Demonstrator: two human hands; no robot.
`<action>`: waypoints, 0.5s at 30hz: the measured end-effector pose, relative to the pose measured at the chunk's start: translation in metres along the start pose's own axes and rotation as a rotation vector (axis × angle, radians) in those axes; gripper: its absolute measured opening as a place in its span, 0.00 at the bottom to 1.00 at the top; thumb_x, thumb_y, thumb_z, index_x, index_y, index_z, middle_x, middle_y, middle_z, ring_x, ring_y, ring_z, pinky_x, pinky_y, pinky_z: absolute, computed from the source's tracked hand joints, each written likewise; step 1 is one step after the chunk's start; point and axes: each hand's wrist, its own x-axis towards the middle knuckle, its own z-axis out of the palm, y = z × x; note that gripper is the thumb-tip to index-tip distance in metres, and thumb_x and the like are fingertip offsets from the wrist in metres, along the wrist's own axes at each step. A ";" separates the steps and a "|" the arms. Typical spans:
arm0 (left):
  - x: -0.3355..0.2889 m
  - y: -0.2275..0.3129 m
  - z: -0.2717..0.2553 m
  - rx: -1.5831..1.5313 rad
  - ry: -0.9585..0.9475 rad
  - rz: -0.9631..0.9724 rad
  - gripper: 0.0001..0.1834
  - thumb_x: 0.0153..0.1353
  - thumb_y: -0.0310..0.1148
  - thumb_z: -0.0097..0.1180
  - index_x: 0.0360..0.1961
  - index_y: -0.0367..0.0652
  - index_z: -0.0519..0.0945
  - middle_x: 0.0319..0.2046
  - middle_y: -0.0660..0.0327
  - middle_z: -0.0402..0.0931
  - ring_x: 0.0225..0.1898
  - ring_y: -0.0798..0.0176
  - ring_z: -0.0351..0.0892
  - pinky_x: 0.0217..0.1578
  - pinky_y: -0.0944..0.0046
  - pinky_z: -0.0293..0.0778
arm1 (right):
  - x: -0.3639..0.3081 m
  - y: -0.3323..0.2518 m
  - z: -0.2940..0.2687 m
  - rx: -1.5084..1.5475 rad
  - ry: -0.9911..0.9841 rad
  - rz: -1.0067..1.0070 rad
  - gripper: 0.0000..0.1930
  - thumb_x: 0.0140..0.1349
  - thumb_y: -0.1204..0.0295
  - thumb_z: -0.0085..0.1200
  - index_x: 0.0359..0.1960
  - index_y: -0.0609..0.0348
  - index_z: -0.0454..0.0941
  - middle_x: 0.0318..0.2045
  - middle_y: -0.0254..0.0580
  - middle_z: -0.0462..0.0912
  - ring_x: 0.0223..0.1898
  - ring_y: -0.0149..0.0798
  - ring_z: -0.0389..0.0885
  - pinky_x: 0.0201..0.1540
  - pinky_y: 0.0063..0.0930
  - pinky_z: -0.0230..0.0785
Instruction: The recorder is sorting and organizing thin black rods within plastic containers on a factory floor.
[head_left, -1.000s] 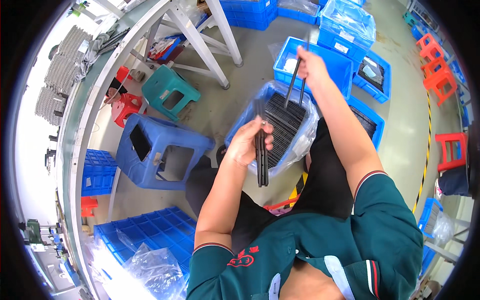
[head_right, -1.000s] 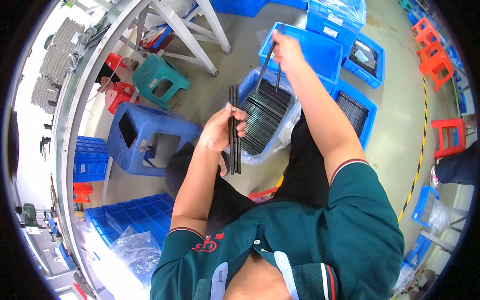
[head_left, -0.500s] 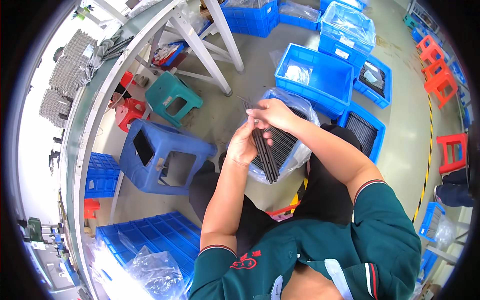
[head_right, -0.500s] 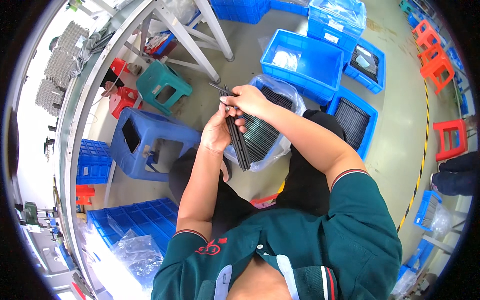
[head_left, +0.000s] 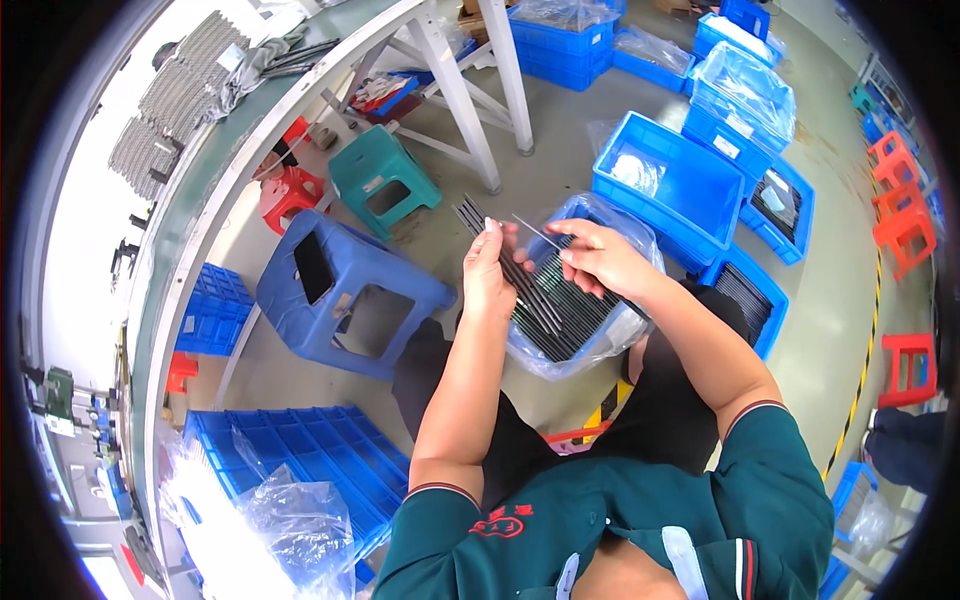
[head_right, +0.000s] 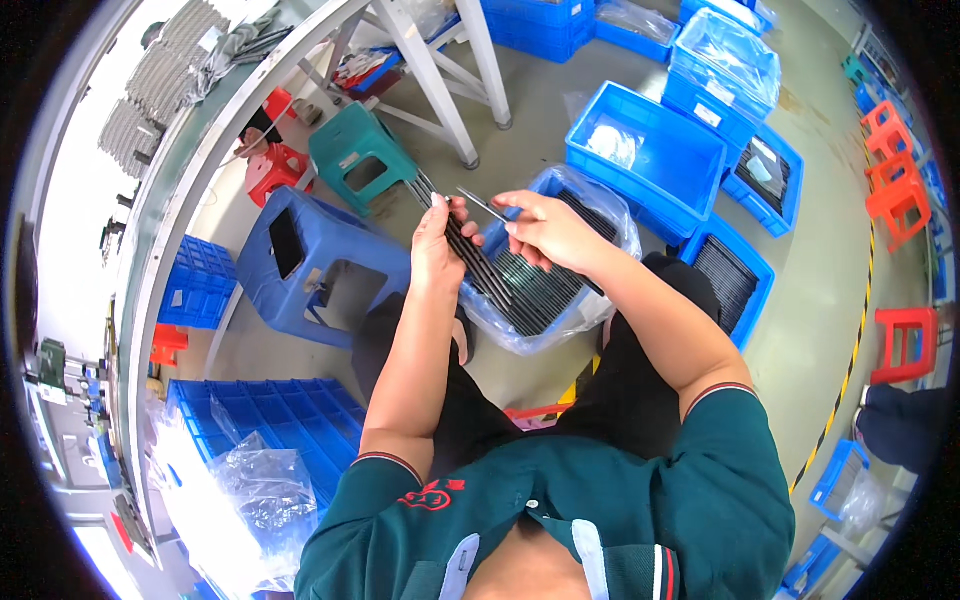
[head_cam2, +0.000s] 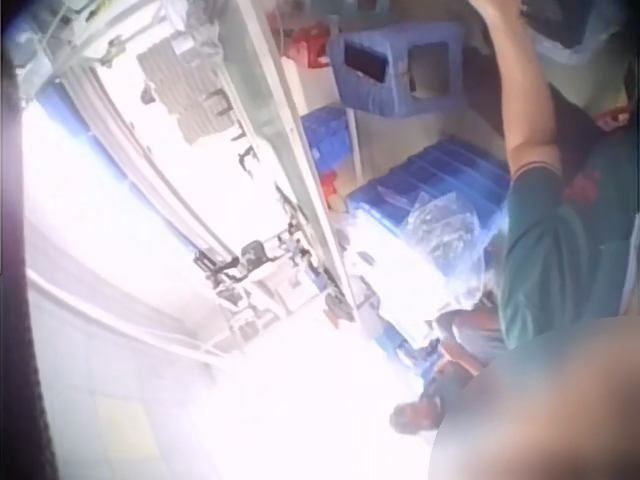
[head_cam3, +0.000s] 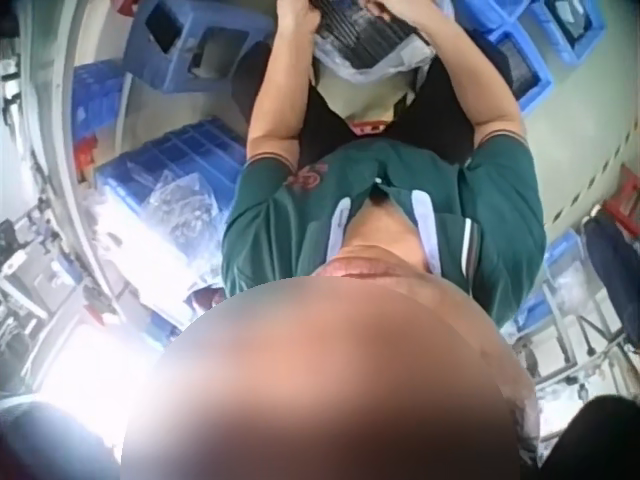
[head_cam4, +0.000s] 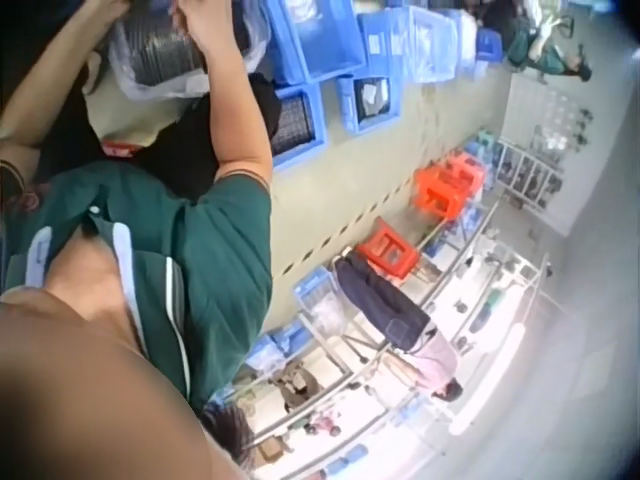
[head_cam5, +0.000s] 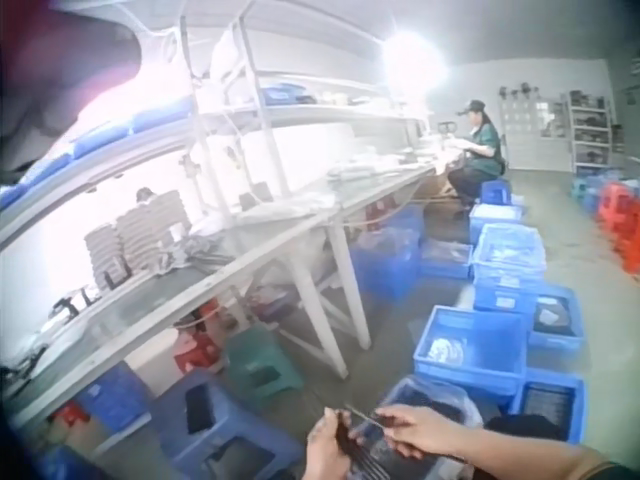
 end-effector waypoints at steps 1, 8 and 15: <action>0.000 0.000 0.002 0.020 0.023 0.021 0.15 0.61 0.45 0.54 0.29 0.44 0.76 0.22 0.67 0.71 0.19 0.68 0.68 0.20 0.65 0.69 | -0.003 0.000 0.001 -0.033 -0.008 0.009 0.23 0.61 0.78 0.43 0.60 0.62 0.62 0.24 0.40 0.74 0.15 0.26 0.69 0.14 0.18 0.60; -0.003 -0.003 0.013 0.005 -0.014 0.077 0.18 0.62 0.46 0.52 0.31 0.39 0.75 0.18 0.67 0.65 0.20 0.69 0.67 0.20 0.67 0.69 | -0.005 0.003 0.005 -0.014 -0.034 0.026 0.24 0.60 0.77 0.44 0.60 0.63 0.60 0.24 0.41 0.75 0.15 0.27 0.70 0.14 0.18 0.61; -0.005 -0.014 0.017 0.092 -0.016 0.035 0.18 0.63 0.46 0.51 0.31 0.40 0.75 0.18 0.66 0.66 0.20 0.70 0.66 0.21 0.68 0.69 | 0.002 0.007 0.011 0.086 0.015 0.025 0.25 0.61 0.78 0.43 0.61 0.58 0.58 0.23 0.41 0.74 0.14 0.27 0.69 0.12 0.17 0.59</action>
